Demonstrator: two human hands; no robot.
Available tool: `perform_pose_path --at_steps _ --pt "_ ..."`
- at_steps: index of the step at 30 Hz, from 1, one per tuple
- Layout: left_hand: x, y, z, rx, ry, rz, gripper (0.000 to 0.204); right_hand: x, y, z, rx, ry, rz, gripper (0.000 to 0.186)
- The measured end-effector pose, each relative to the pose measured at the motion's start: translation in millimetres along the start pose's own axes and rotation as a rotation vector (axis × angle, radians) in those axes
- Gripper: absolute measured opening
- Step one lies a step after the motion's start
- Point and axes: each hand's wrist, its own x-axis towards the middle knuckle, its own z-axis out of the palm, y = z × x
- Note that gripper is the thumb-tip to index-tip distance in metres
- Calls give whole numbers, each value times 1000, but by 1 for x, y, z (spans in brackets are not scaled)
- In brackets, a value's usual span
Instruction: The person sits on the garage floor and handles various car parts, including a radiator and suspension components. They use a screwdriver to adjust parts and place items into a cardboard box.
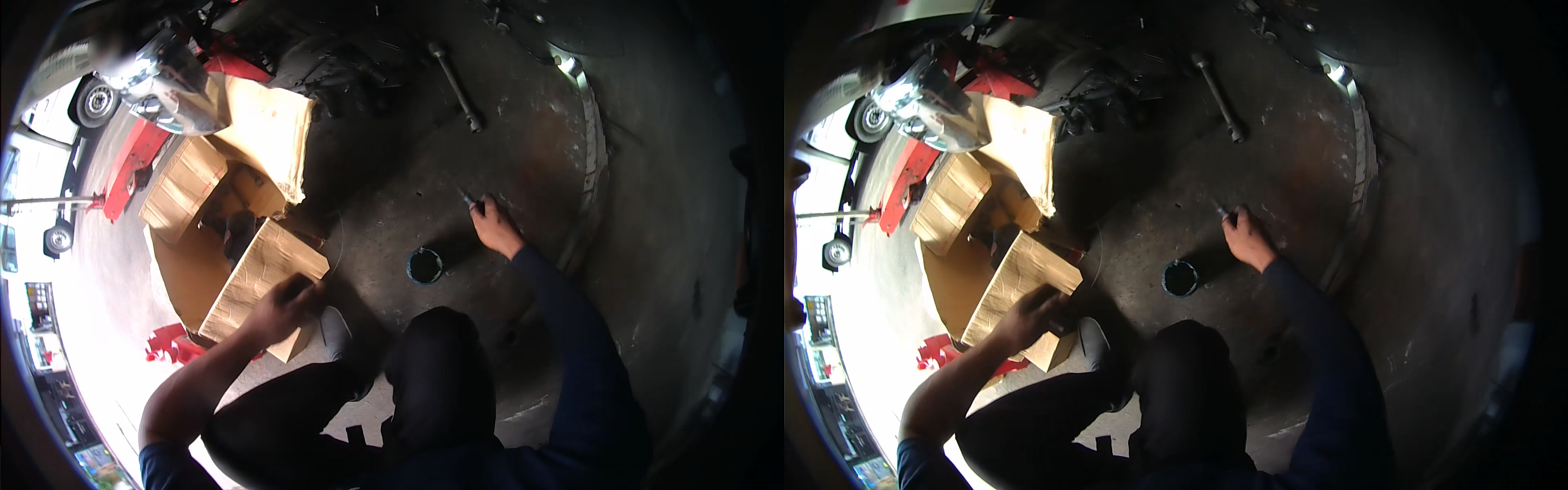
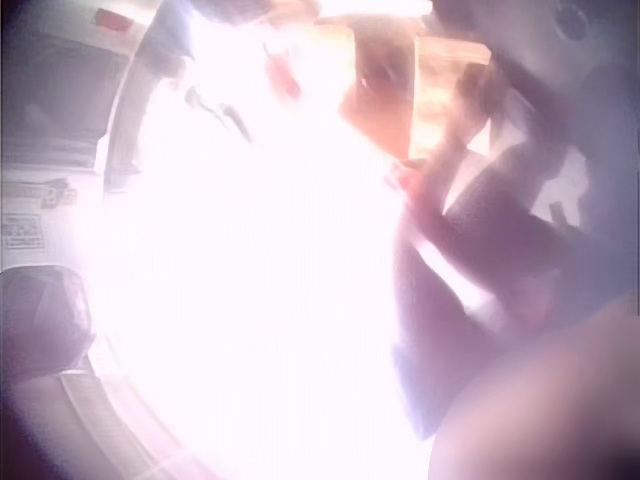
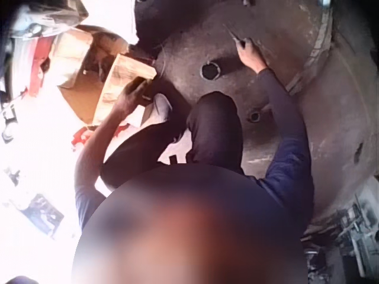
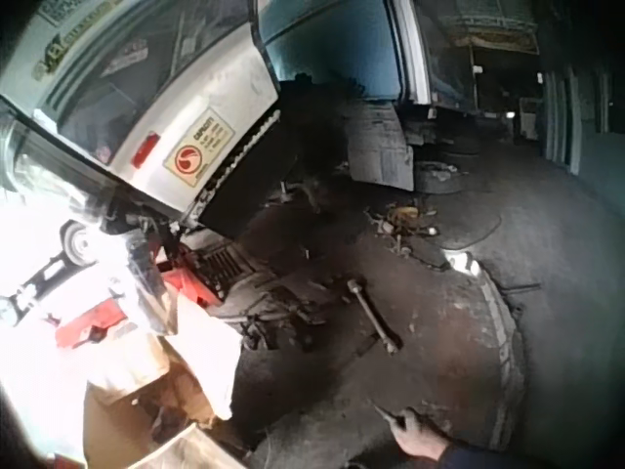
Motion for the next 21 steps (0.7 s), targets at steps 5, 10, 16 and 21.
perform_pose_path --at_steps 5,10,16,21 --pt "-5 75 -16 -358 137 184 59 -98 -155 -114 803 -321 23 30" --pt "-48 148 -33 -980 -172 353 50 -164 -262 -167 992 -277 -61 29" --pt "-70 167 -17 -1189 -69 546 67 -202 -301 -186 855 -183 -335 34" --pt "-49 167 0 -1302 -103 608 63 -218 -312 -202 466 36 -546 36"
